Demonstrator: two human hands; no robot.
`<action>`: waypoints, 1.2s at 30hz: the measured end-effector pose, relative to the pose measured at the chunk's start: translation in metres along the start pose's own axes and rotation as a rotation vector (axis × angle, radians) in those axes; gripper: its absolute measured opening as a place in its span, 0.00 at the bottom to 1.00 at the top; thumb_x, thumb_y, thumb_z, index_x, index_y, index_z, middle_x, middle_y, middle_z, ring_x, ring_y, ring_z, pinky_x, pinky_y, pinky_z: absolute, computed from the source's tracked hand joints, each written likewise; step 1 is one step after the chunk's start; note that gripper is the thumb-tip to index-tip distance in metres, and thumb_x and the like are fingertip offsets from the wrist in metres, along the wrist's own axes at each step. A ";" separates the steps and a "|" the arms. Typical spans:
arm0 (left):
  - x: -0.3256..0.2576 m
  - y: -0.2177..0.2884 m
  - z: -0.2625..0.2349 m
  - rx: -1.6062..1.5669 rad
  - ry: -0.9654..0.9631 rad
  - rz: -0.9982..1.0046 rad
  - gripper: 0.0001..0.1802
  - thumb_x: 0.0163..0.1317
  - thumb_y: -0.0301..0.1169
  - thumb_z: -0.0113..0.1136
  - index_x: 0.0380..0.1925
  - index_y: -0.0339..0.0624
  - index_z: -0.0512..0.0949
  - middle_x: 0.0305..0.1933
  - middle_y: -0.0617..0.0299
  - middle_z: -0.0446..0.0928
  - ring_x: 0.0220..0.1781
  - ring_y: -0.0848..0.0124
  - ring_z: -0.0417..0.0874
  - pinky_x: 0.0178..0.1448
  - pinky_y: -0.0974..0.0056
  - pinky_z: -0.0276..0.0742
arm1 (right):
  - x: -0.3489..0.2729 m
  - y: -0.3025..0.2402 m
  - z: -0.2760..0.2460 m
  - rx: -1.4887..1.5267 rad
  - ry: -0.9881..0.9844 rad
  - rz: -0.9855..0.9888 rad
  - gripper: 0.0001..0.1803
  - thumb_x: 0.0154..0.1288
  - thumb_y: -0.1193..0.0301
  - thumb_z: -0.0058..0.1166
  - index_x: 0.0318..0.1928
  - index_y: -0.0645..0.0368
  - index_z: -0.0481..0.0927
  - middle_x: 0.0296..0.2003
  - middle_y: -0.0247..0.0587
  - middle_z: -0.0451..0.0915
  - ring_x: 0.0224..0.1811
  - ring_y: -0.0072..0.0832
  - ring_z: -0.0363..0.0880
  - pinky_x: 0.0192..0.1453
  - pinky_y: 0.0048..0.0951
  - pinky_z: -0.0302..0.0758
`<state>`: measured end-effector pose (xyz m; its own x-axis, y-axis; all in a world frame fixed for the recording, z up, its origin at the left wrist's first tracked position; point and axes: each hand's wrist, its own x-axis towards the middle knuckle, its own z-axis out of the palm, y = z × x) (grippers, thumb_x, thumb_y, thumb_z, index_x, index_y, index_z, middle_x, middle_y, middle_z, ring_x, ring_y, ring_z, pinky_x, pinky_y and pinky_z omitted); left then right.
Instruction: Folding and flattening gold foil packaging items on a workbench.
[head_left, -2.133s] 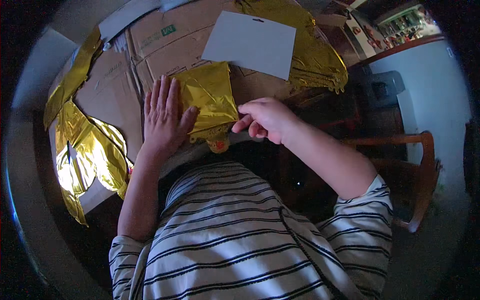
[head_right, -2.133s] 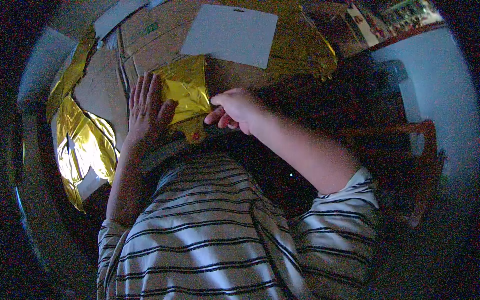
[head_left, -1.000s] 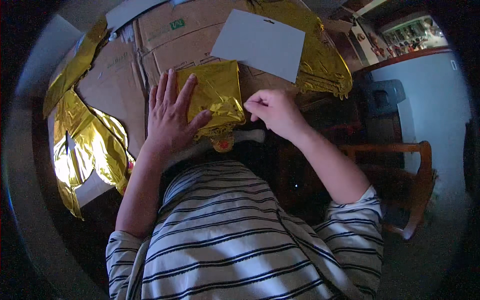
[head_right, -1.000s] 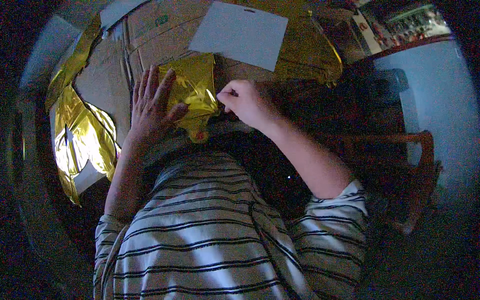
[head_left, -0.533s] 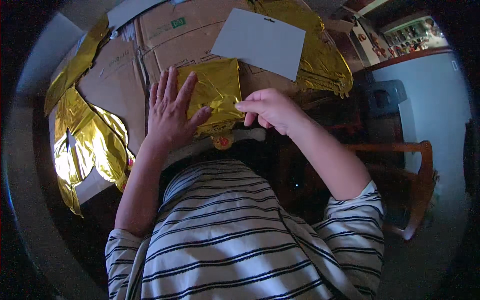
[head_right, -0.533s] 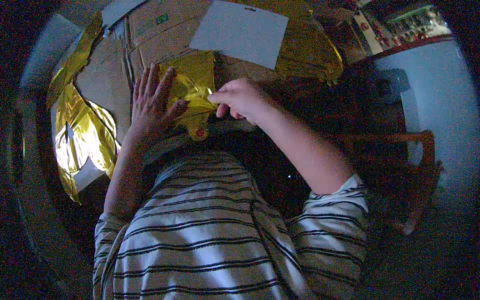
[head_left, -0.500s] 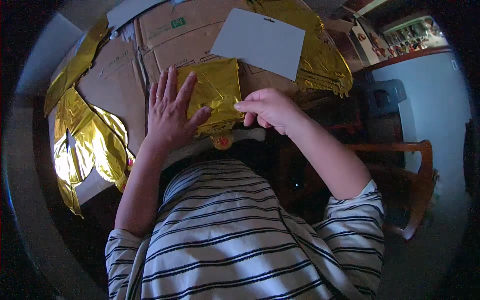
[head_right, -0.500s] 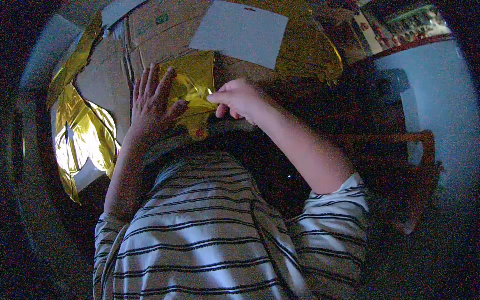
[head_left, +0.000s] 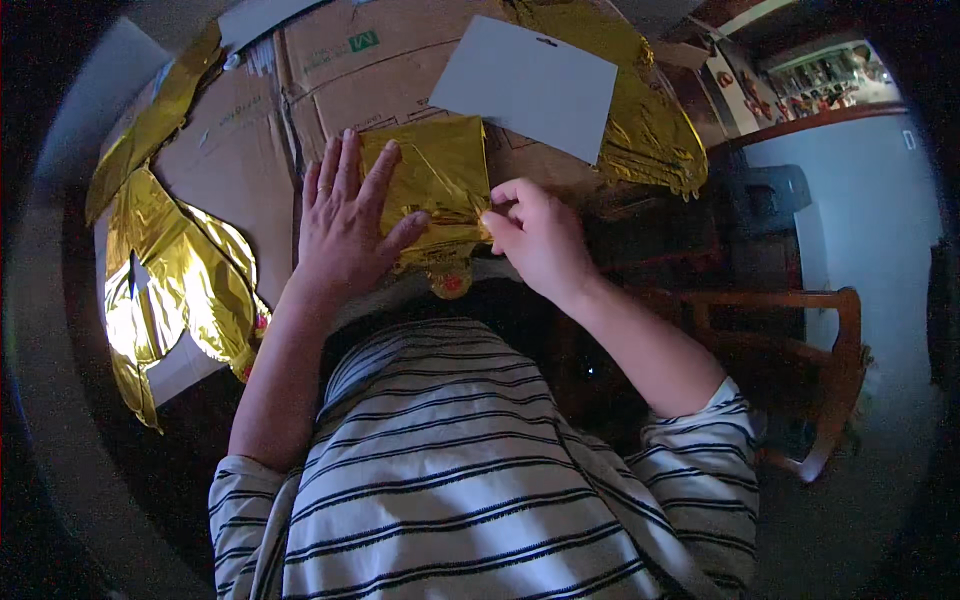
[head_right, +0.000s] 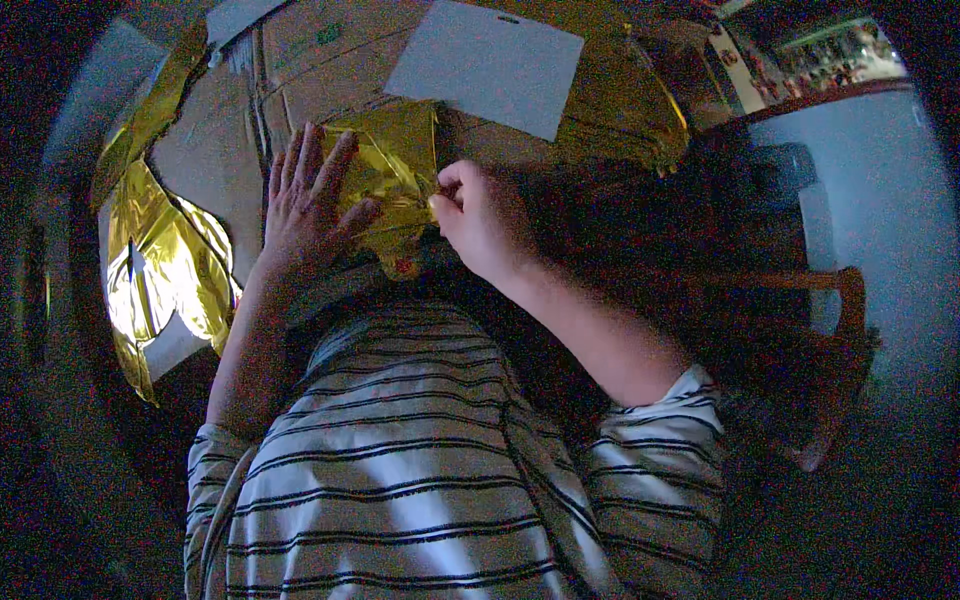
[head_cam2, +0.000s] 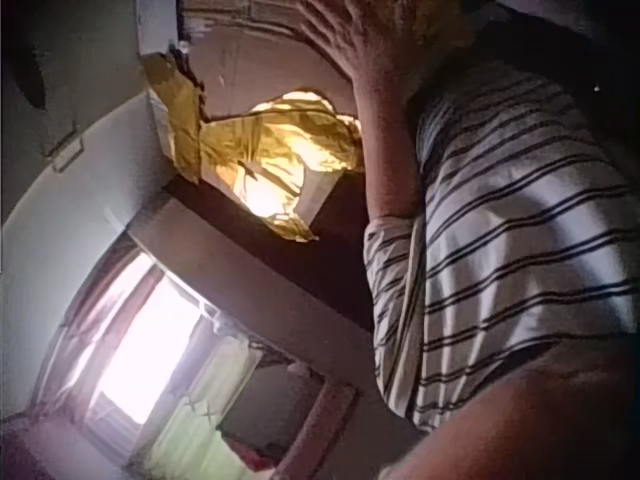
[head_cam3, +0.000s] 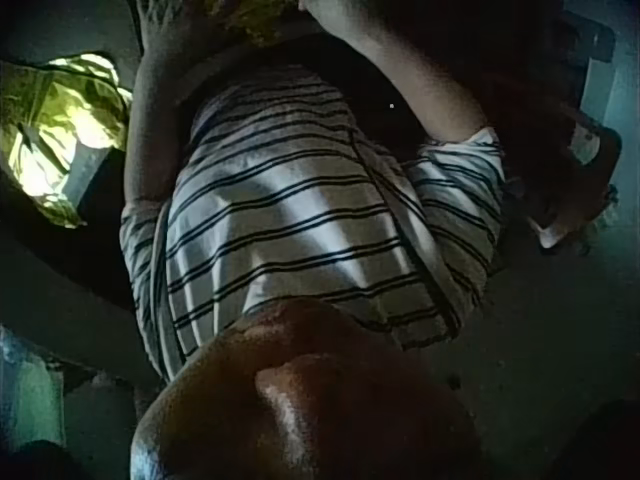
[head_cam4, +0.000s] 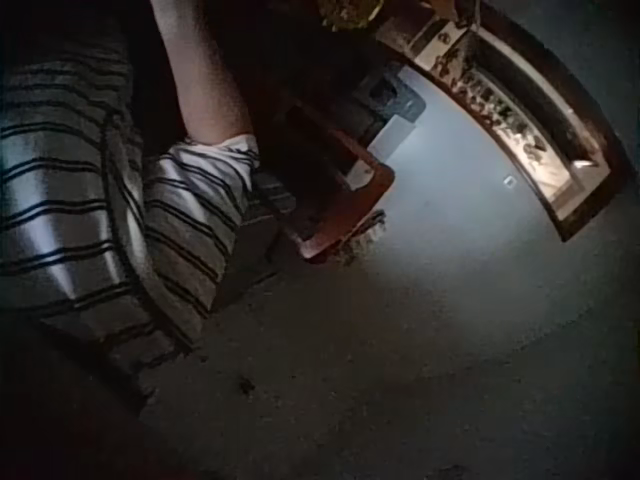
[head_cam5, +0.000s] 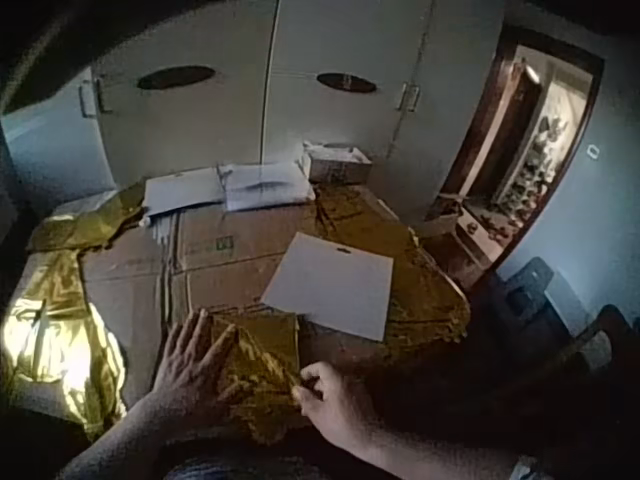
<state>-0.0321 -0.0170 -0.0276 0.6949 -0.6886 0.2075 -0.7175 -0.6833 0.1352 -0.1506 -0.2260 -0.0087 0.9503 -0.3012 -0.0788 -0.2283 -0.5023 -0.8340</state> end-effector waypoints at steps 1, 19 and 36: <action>0.000 0.000 0.000 0.006 -0.001 0.000 0.44 0.66 0.65 0.47 0.75 0.53 0.59 0.79 0.40 0.48 0.82 0.47 0.46 0.81 0.47 0.39 | -0.004 -0.002 0.001 -0.046 0.053 -0.038 0.14 0.66 0.72 0.59 0.50 0.62 0.77 0.28 0.39 0.84 0.22 0.27 0.81 0.28 0.30 0.76; 0.000 -0.001 -0.001 -0.024 0.005 0.004 0.46 0.65 0.66 0.47 0.75 0.52 0.57 0.79 0.38 0.48 0.81 0.45 0.46 0.81 0.46 0.39 | -0.033 0.004 0.023 -0.766 0.275 -0.593 0.23 0.61 0.67 0.60 0.55 0.65 0.77 0.54 0.51 0.76 0.56 0.46 0.73 0.63 0.51 0.66; 0.000 -0.003 0.002 -0.020 0.026 0.013 0.45 0.65 0.63 0.50 0.75 0.51 0.58 0.79 0.39 0.49 0.81 0.46 0.47 0.81 0.45 0.40 | -0.038 -0.004 0.029 -0.671 0.196 -0.550 0.33 0.66 0.61 0.54 0.66 0.68 0.67 0.68 0.60 0.64 0.69 0.52 0.65 0.74 0.55 0.57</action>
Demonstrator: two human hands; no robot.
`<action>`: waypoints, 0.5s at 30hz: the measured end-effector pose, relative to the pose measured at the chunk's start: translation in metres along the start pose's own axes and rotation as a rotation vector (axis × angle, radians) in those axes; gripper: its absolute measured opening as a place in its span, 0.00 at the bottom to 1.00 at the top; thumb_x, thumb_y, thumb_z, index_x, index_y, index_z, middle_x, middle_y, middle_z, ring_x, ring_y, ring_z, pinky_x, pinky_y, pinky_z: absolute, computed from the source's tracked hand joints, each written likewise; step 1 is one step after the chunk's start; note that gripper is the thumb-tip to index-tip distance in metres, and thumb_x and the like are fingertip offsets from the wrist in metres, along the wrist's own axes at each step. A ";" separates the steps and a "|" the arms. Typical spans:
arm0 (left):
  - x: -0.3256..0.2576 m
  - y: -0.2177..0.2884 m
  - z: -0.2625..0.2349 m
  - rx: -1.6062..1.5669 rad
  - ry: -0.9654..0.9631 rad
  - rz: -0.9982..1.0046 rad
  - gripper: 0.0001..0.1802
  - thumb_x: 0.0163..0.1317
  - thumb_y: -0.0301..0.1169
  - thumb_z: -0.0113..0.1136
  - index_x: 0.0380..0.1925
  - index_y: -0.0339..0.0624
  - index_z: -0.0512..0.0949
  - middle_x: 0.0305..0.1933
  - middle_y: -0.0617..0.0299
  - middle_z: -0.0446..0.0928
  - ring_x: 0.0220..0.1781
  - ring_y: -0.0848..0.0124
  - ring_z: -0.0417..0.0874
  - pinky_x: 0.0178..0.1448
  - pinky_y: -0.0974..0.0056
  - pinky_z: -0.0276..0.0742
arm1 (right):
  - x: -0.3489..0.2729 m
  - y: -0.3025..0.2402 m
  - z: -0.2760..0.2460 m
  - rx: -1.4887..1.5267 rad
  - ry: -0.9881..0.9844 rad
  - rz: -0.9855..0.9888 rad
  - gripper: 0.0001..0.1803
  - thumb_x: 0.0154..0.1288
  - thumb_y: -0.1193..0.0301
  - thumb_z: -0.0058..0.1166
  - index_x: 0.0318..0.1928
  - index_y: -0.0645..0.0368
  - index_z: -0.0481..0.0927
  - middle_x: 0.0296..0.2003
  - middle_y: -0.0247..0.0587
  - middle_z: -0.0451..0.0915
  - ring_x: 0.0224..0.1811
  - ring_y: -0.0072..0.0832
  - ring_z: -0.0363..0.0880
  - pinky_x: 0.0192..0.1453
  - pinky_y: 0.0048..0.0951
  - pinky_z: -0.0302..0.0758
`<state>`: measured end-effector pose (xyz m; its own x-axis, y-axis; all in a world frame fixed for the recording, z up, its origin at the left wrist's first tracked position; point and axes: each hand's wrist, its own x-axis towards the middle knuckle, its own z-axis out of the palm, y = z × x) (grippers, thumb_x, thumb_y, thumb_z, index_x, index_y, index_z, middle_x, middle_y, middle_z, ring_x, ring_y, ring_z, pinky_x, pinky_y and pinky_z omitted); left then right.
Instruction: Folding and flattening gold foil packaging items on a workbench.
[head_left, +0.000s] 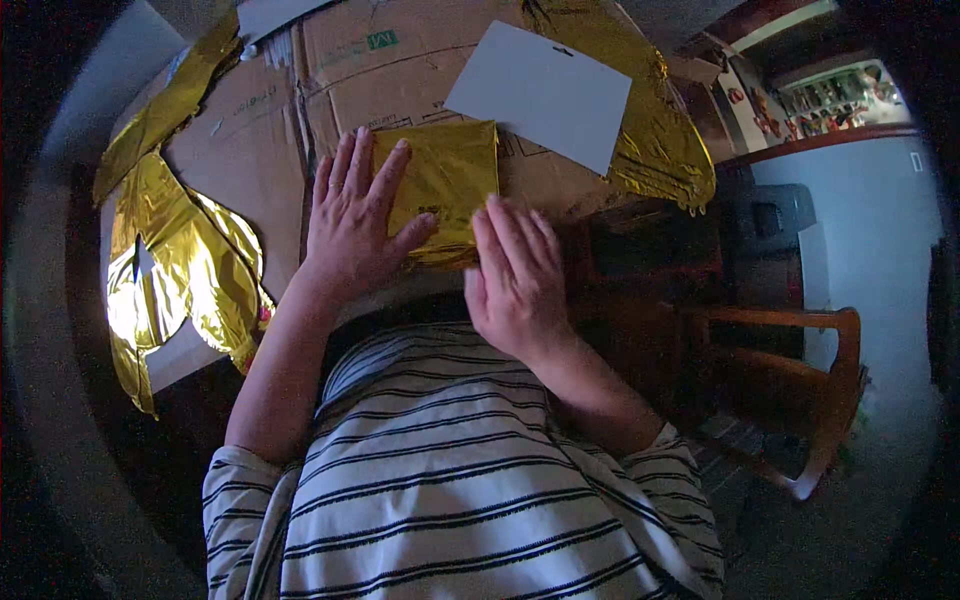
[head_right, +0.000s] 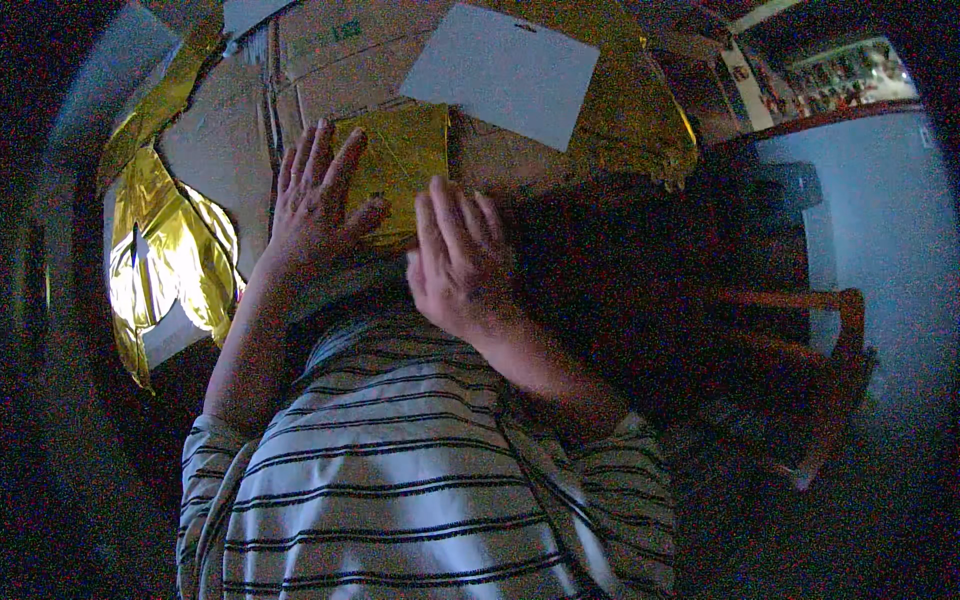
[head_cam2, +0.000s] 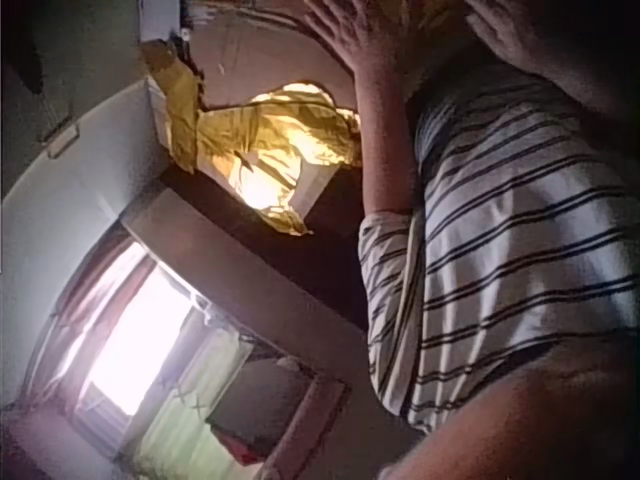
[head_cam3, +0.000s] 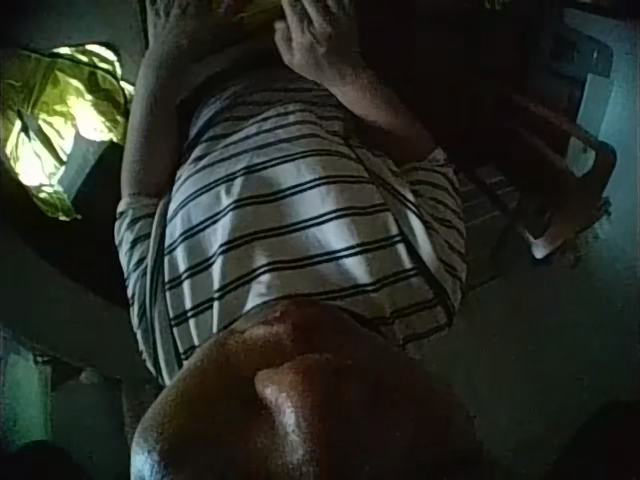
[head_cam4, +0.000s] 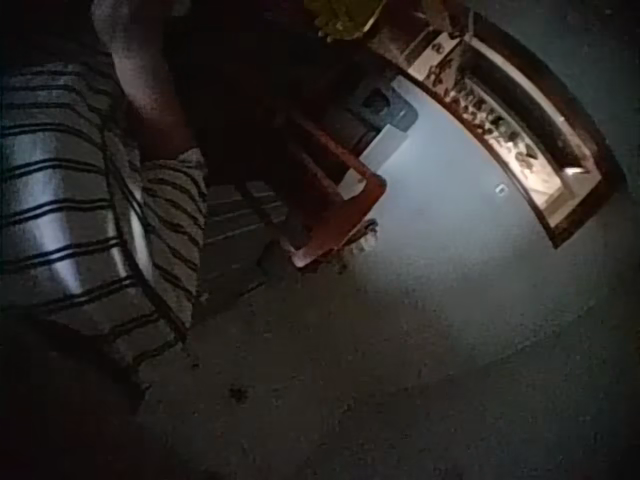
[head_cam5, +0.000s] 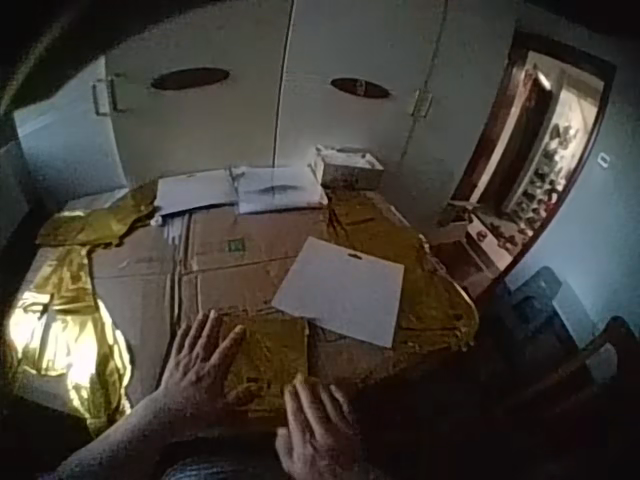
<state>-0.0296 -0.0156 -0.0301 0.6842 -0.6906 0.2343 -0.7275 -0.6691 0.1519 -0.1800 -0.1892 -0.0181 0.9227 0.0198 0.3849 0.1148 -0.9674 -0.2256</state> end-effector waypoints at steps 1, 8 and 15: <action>0.000 0.001 -0.001 -0.002 0.003 -0.004 0.45 0.65 0.63 0.51 0.75 0.51 0.58 0.79 0.39 0.50 0.81 0.46 0.47 0.81 0.45 0.40 | 0.006 -0.004 0.002 0.009 -0.007 -0.002 0.35 0.68 0.58 0.52 0.69 0.68 0.64 0.70 0.61 0.62 0.71 0.53 0.62 0.75 0.56 0.54; 0.001 0.004 -0.007 -0.047 -0.003 -0.021 0.45 0.64 0.62 0.53 0.75 0.51 0.58 0.78 0.39 0.50 0.81 0.45 0.48 0.81 0.45 0.41 | -0.002 0.006 0.024 0.000 -0.116 0.054 0.48 0.66 0.53 0.54 0.75 0.67 0.49 0.75 0.62 0.51 0.79 0.55 0.48 0.79 0.59 0.38; -0.002 -0.004 -0.005 -0.267 0.042 -0.047 0.45 0.63 0.60 0.54 0.75 0.50 0.56 0.79 0.40 0.50 0.81 0.45 0.48 0.81 0.44 0.40 | -0.001 0.014 0.003 0.072 -0.190 0.032 0.47 0.62 0.64 0.57 0.76 0.67 0.48 0.76 0.58 0.51 0.79 0.51 0.48 0.79 0.57 0.40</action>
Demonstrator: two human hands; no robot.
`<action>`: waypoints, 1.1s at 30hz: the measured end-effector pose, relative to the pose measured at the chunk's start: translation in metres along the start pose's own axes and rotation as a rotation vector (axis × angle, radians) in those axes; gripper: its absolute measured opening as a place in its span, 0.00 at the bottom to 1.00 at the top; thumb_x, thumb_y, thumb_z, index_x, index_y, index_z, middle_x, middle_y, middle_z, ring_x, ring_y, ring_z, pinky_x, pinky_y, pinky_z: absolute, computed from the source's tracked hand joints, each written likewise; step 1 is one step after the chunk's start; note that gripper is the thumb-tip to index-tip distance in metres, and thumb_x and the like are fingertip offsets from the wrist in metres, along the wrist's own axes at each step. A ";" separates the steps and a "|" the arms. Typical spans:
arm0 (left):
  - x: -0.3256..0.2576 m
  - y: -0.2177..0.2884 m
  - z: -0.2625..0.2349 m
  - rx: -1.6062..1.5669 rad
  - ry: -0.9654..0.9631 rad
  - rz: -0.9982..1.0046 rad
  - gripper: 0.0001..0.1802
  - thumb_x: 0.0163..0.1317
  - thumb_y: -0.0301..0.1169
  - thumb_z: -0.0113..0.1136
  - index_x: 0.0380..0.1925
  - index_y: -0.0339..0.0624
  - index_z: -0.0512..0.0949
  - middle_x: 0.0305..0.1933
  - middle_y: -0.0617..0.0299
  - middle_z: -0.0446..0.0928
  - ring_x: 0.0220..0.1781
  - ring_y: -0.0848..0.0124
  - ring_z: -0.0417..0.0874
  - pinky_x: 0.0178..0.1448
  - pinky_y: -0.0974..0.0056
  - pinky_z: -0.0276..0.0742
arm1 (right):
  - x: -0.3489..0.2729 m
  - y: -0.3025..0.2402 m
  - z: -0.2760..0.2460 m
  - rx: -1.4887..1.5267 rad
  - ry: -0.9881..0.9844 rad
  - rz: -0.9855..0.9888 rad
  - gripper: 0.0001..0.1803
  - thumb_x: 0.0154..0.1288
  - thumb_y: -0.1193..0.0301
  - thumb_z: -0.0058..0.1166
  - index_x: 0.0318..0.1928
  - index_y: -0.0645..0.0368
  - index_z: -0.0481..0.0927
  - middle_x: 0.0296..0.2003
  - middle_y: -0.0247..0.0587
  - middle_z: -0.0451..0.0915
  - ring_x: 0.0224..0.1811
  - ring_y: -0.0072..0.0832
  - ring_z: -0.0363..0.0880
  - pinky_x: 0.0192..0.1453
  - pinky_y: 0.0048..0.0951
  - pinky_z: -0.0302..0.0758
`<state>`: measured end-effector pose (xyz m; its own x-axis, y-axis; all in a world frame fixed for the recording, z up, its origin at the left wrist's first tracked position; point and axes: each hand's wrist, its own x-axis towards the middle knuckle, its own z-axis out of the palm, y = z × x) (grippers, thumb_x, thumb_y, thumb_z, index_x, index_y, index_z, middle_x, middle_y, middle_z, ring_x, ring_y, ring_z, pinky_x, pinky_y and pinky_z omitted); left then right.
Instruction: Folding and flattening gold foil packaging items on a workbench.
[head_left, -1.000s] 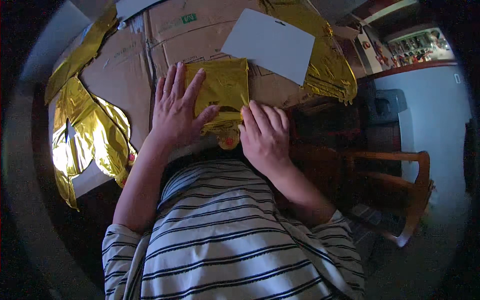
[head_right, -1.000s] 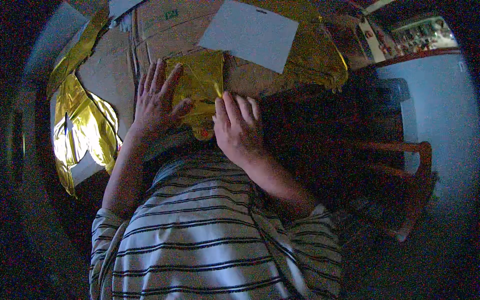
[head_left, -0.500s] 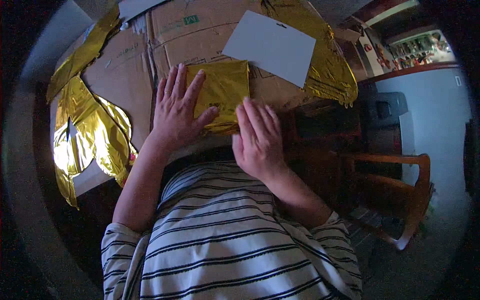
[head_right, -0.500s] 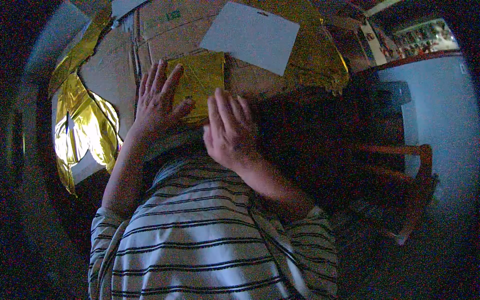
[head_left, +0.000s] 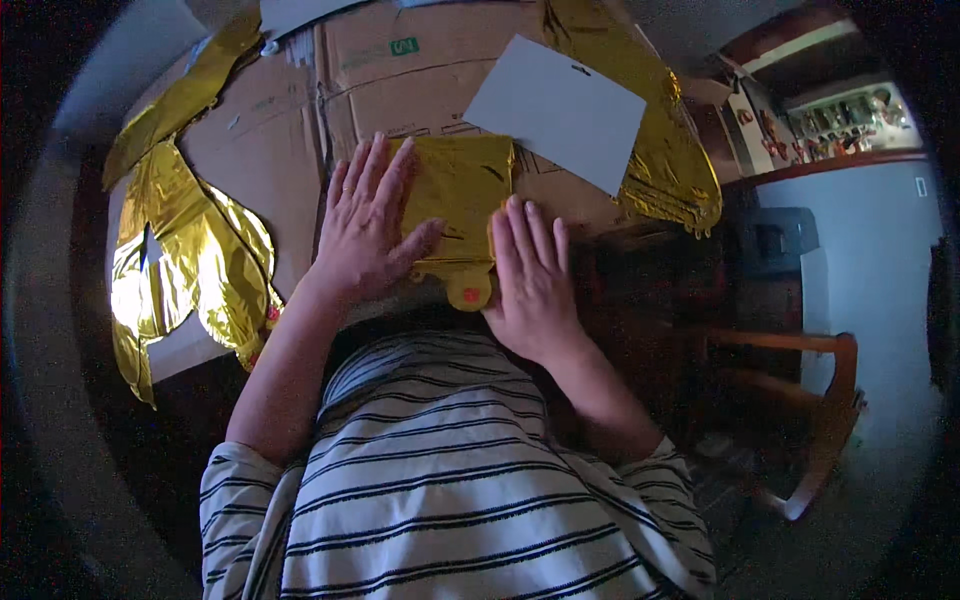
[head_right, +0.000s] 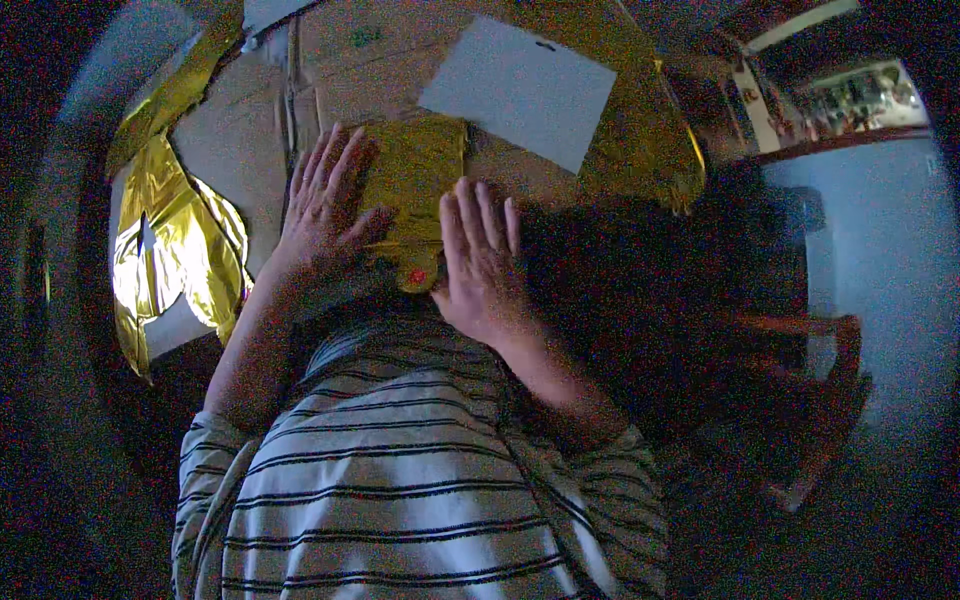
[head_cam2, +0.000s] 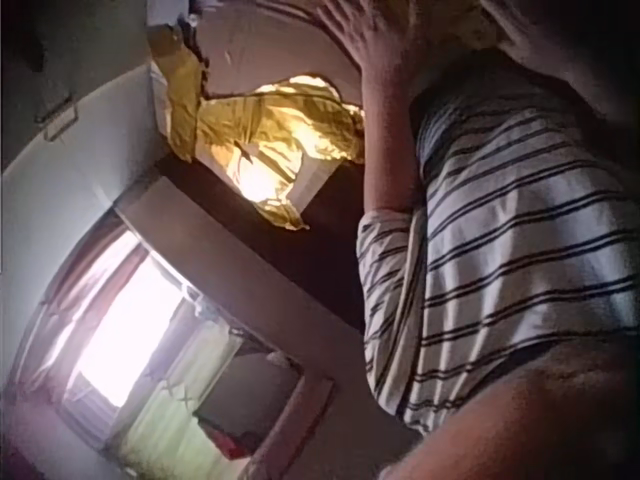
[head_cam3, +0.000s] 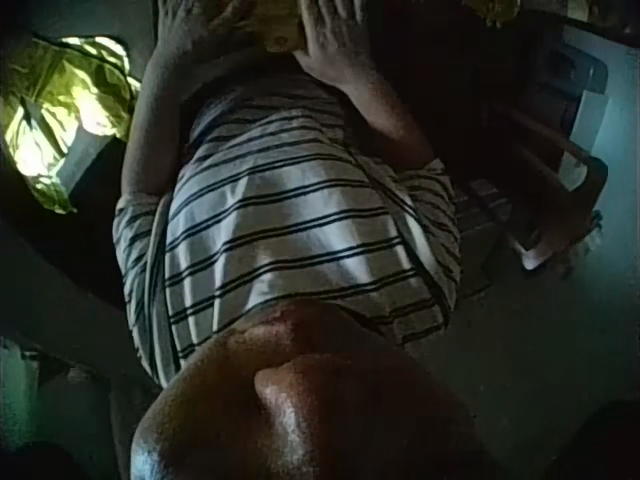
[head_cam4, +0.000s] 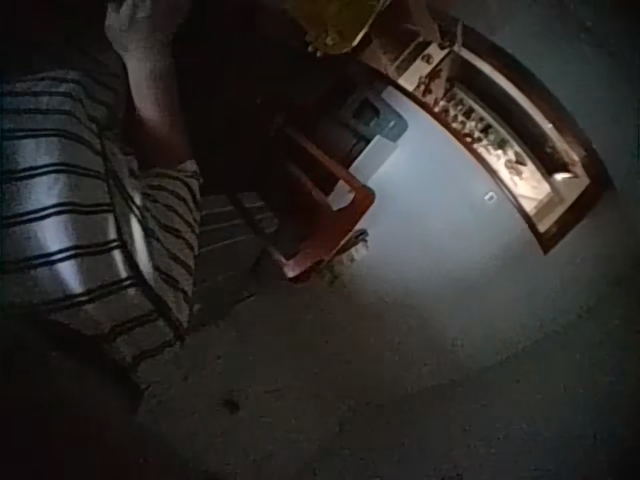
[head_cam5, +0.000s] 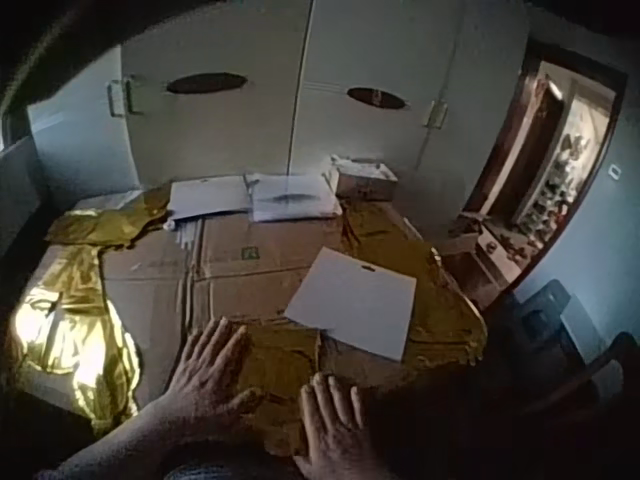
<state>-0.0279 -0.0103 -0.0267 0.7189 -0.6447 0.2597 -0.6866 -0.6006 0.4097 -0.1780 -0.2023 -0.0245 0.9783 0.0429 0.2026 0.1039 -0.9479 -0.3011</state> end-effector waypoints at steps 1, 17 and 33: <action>0.000 0.000 -0.003 -0.059 0.014 -0.006 0.45 0.63 0.57 0.54 0.75 0.49 0.56 0.79 0.40 0.50 0.81 0.46 0.48 0.81 0.45 0.40 | 0.001 0.006 -0.002 0.020 0.032 -0.030 0.45 0.64 0.66 0.55 0.76 0.66 0.49 0.75 0.57 0.53 0.78 0.49 0.52 0.79 0.55 0.44; -0.060 -0.036 -0.058 -0.829 0.259 -0.363 0.25 0.66 0.33 0.59 0.62 0.35 0.72 0.63 0.53 0.76 0.63 0.64 0.77 0.68 0.60 0.71 | 0.063 0.034 -0.037 0.403 0.171 0.179 0.16 0.75 0.69 0.51 0.56 0.66 0.80 0.55 0.46 0.81 0.60 0.31 0.78 0.65 0.31 0.72; -0.081 -0.036 -0.062 -0.358 0.153 -0.071 0.25 0.54 0.30 0.69 0.53 0.38 0.79 0.58 0.48 0.78 0.61 0.49 0.79 0.65 0.53 0.75 | 0.052 -0.013 -0.013 0.158 0.091 -0.110 0.24 0.64 0.73 0.58 0.61 0.63 0.75 0.67 0.52 0.68 0.71 0.51 0.64 0.75 0.46 0.62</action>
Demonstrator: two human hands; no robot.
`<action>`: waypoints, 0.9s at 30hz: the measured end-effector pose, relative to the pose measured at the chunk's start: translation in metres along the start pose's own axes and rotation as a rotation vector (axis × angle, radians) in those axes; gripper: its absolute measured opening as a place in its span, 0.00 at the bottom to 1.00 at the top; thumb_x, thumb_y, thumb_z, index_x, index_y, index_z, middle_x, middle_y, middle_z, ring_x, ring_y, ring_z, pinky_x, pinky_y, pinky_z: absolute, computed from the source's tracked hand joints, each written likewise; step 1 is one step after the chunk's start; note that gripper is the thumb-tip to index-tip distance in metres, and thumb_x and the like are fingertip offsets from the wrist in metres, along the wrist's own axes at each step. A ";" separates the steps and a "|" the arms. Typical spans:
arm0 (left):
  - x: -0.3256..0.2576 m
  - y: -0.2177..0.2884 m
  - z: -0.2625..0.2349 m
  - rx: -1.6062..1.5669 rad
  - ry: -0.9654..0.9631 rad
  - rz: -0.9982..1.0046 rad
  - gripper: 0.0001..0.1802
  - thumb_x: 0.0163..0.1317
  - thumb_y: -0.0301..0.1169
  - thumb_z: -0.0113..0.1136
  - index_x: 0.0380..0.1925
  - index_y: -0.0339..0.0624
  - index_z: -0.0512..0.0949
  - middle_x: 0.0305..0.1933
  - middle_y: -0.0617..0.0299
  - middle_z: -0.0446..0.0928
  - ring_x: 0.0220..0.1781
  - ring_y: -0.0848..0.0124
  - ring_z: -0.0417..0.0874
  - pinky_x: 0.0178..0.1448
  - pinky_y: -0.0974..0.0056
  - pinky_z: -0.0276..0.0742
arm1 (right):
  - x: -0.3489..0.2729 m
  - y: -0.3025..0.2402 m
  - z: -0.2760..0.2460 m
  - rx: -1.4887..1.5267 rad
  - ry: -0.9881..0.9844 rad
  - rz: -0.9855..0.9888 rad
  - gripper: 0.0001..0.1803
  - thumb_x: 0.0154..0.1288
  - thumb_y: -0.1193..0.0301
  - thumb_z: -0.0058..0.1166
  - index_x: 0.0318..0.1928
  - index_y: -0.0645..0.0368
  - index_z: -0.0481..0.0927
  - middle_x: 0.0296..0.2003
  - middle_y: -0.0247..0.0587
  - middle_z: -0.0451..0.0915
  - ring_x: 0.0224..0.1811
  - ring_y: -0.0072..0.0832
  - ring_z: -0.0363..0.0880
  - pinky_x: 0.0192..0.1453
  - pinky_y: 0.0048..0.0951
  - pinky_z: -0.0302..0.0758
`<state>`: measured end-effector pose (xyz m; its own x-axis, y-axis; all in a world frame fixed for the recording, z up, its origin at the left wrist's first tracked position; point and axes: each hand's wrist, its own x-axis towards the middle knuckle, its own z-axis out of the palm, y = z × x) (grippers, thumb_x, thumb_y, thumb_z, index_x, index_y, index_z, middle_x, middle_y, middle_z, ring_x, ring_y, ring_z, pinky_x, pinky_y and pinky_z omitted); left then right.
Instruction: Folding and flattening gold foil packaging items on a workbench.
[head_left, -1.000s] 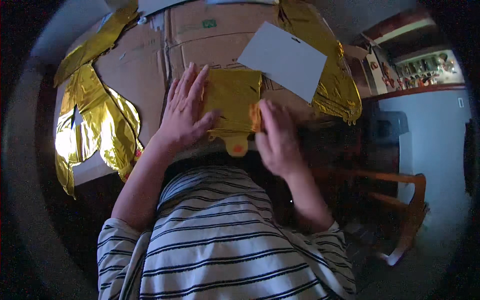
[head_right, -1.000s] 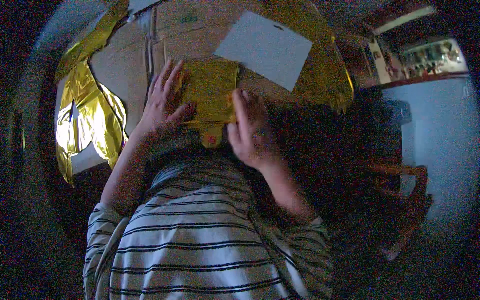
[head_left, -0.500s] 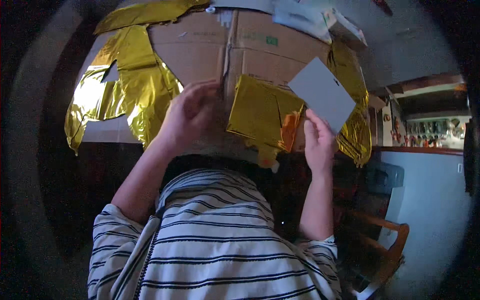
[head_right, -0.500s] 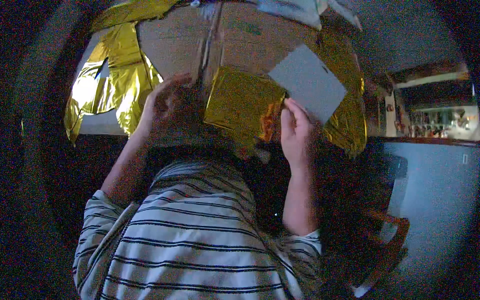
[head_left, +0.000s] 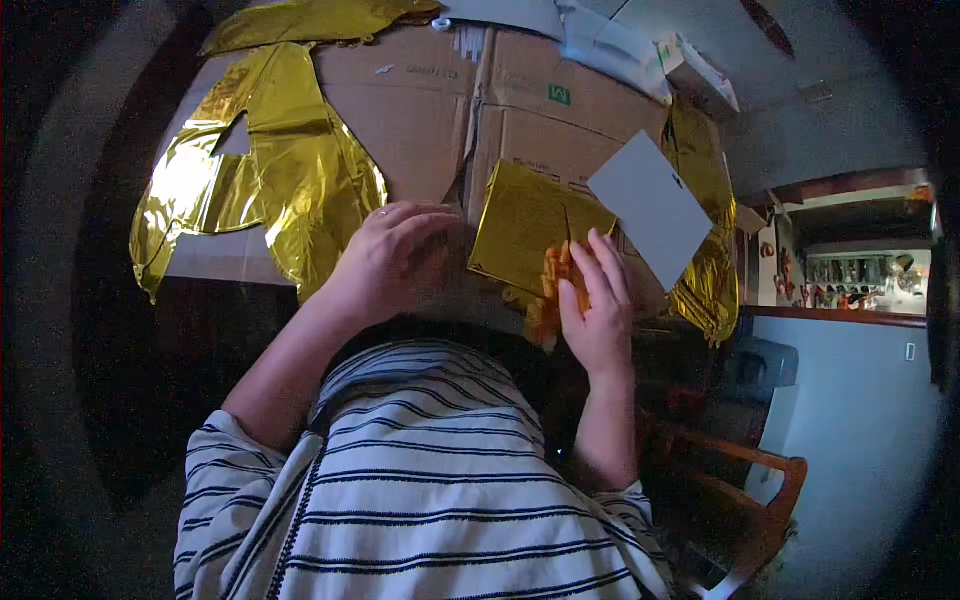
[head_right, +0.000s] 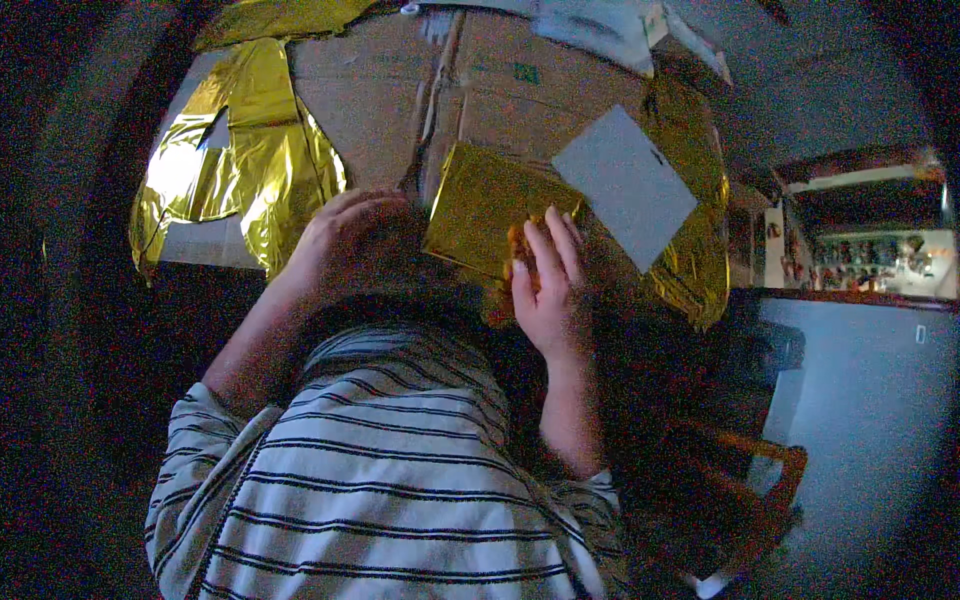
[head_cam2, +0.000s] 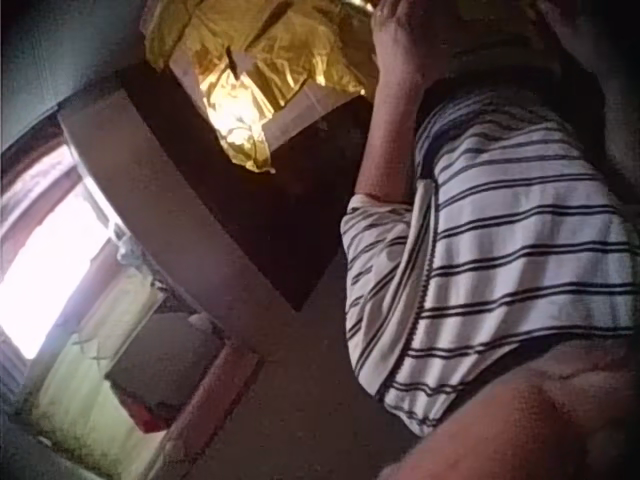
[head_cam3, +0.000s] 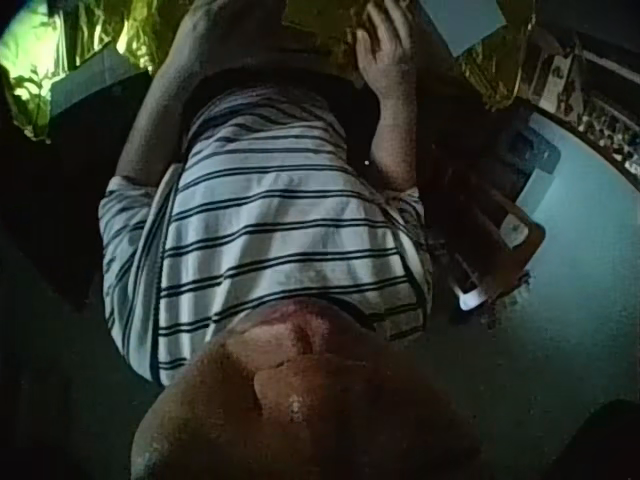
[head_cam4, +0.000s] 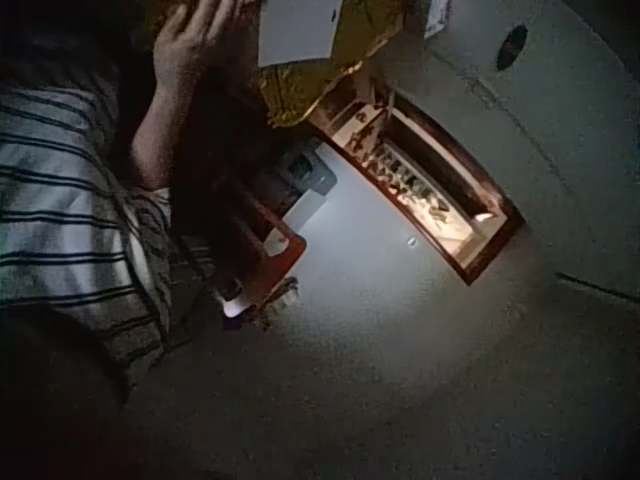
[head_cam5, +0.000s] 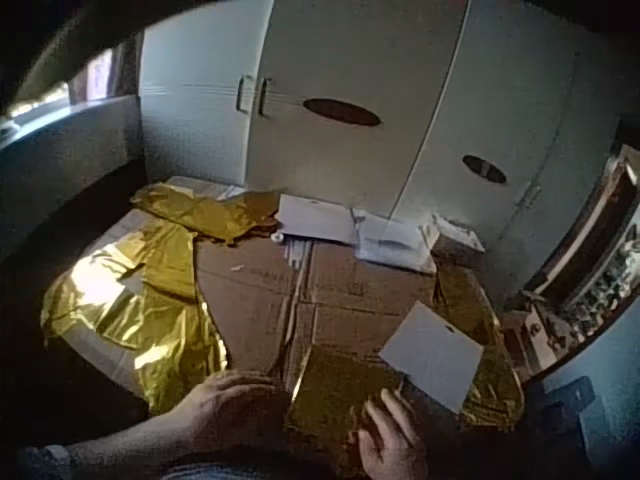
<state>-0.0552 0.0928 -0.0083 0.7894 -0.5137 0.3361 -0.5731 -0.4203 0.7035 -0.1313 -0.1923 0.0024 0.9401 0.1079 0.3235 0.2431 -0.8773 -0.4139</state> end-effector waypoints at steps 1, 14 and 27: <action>0.002 0.001 -0.003 -0.049 -0.022 -0.022 0.25 0.54 0.31 0.69 0.53 0.39 0.79 0.58 0.48 0.78 0.61 0.49 0.78 0.65 0.52 0.75 | -0.003 0.001 -0.008 -0.011 -0.028 -0.030 0.25 0.63 0.74 0.58 0.61 0.62 0.75 0.67 0.51 0.68 0.71 0.50 0.64 0.75 0.47 0.63; 0.028 -0.003 0.018 0.112 -0.141 0.382 0.20 0.49 0.29 0.66 0.44 0.37 0.81 0.51 0.51 0.81 0.57 0.54 0.81 0.62 0.52 0.75 | -0.033 0.034 -0.015 -0.395 -0.082 -0.336 0.22 0.62 0.75 0.55 0.57 0.57 0.79 0.60 0.48 0.76 0.63 0.43 0.75 0.71 0.50 0.67; 0.042 -0.004 -0.007 -0.026 -0.127 0.168 0.19 0.55 0.27 0.64 0.48 0.37 0.80 0.50 0.48 0.81 0.54 0.49 0.82 0.59 0.53 0.78 | -0.025 0.045 -0.028 -0.099 -0.011 -0.273 0.14 0.69 0.73 0.51 0.52 0.61 0.82 0.52 0.46 0.83 0.56 0.43 0.81 0.67 0.51 0.70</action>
<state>-0.0181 0.0779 0.0073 0.6480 -0.6658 0.3700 -0.6873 -0.3017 0.6608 -0.1504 -0.2477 -0.0005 0.8459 0.3507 0.4018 0.4632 -0.8566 -0.2274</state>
